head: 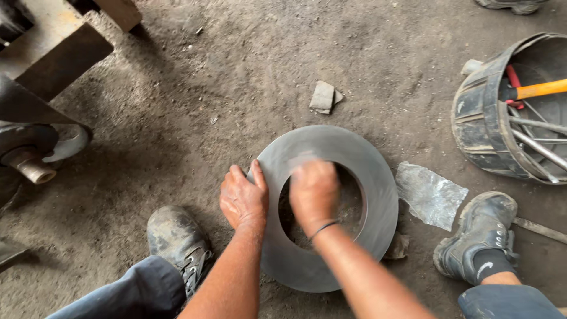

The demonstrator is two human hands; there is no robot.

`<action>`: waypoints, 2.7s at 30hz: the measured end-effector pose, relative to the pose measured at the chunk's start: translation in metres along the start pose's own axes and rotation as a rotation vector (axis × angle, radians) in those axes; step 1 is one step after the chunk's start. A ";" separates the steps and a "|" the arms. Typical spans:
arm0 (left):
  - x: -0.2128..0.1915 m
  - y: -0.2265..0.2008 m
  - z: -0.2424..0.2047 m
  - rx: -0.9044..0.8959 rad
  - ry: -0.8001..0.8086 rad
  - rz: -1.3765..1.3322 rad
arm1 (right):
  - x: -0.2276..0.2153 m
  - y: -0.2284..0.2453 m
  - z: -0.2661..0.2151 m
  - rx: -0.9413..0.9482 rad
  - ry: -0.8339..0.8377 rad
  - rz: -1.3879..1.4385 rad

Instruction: The person uses a small piece of sandpaper to sand the surface of a circular metal disc while another person assists by holding it steady on the ground.

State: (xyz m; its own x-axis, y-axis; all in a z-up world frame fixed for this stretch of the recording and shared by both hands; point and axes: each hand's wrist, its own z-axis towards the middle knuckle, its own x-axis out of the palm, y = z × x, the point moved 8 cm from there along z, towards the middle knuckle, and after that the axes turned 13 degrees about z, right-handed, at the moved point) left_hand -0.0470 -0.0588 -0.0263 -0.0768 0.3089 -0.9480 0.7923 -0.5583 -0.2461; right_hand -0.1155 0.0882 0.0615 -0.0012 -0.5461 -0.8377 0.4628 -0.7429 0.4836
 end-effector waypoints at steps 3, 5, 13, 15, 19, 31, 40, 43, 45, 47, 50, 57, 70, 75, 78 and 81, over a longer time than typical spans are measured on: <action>0.000 0.002 0.003 -0.046 0.021 0.008 | 0.028 0.043 -0.009 -0.192 0.054 0.121; -0.003 0.002 0.003 -0.030 -0.005 -0.024 | 0.031 0.042 -0.008 -0.256 0.077 0.032; -0.006 0.001 0.002 -0.031 -0.005 -0.039 | -0.057 -0.064 0.008 0.018 -0.056 -0.141; -0.005 0.001 0.000 -0.018 -0.003 -0.010 | -0.047 -0.063 0.005 0.130 -0.073 -0.089; 0.001 0.004 0.000 -0.051 0.109 -0.028 | 0.026 0.009 -0.012 -0.052 0.031 -0.012; 0.005 0.005 0.003 -0.055 0.074 -0.067 | -0.078 -0.102 -0.016 0.167 -0.054 -0.190; 0.009 0.004 0.002 -0.063 0.152 -0.033 | 0.036 0.020 -0.005 -0.048 0.042 -0.056; 0.001 0.006 0.004 -0.085 0.131 -0.043 | 0.041 0.022 0.011 -0.052 0.144 -0.106; 0.000 0.006 0.002 -0.086 0.132 -0.060 | 0.021 -0.005 0.015 -0.053 0.158 -0.098; 0.000 0.005 0.001 -0.084 0.149 -0.057 | -0.014 -0.046 0.010 0.013 0.047 -0.078; -0.002 0.007 0.001 -0.079 0.195 -0.019 | -0.055 -0.112 -0.026 0.177 0.089 -0.241; -0.002 0.004 0.002 -0.073 0.188 -0.017 | -0.085 -0.181 -0.176 0.789 0.052 -0.234; 0.004 0.005 0.003 -0.085 0.154 -0.041 | -0.044 -0.132 -0.025 0.327 -0.011 -0.366; 0.007 0.006 0.002 -0.080 0.131 -0.047 | 0.020 -0.019 0.032 -0.079 0.036 -0.168; 0.009 0.004 0.005 -0.074 0.150 -0.029 | 0.053 0.027 0.026 -0.128 0.207 -0.059; 0.009 0.006 0.005 -0.103 0.176 -0.101 | 0.055 0.031 0.023 -0.221 0.308 -0.050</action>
State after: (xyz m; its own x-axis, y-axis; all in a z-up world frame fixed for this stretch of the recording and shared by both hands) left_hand -0.0463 -0.0635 -0.0376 -0.0589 0.4941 -0.8674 0.8441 -0.4392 -0.3075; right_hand -0.1216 0.0267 0.0366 0.2223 -0.3442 -0.9122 0.6493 -0.6456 0.4019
